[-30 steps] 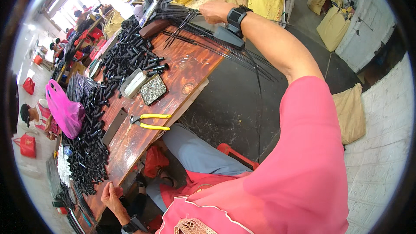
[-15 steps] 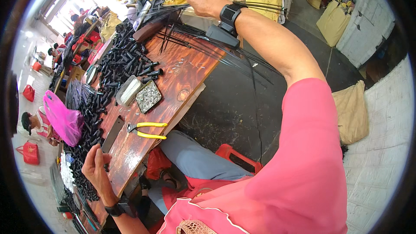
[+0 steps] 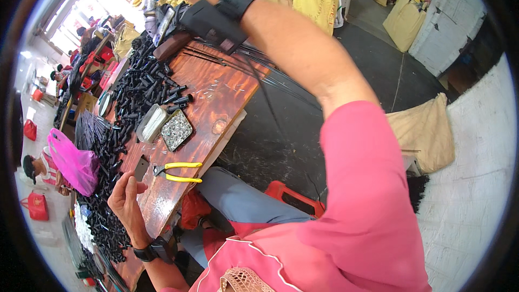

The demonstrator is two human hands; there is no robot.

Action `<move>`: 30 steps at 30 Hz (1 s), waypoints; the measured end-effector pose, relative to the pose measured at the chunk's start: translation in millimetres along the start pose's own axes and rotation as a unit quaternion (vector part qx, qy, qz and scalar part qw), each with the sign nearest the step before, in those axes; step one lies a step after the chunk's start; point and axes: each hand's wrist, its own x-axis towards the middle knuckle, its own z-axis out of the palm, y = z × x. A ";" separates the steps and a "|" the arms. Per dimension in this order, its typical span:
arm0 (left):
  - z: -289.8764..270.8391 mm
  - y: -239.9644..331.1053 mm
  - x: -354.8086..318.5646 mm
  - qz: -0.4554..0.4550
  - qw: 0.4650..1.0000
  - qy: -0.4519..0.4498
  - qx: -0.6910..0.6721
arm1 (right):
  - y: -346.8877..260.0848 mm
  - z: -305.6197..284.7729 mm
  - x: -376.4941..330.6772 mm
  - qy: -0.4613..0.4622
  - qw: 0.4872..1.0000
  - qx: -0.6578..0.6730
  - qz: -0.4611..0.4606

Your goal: Assembling metal ribs and plastic connector pieces for umbrella frame production.

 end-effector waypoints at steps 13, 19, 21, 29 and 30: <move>-67.1 7.1 -71.4 0.004 0.993 0.110 0.028 | -146.1 -37.6 -111.7 -0.152 0.918 0.284 0.231; -69.8 38.8 -79.5 0.047 0.989 0.119 -0.074 | -194.3 -105.6 -58.4 -0.310 0.902 0.296 -0.042; -65.4 51.2 -85.5 0.074 0.981 0.106 -0.147 | -223.3 -110.1 -62.4 -0.338 0.895 0.288 -0.046; -52.8 86.6 -88.9 0.000 0.979 -0.038 -0.199 | -311.8 -125.0 -102.8 -0.411 0.836 0.360 -0.057; -46.5 76.2 -80.5 -0.020 0.969 0.017 -0.244 | -319.9 -128.9 -108.5 -0.429 0.814 0.390 -0.032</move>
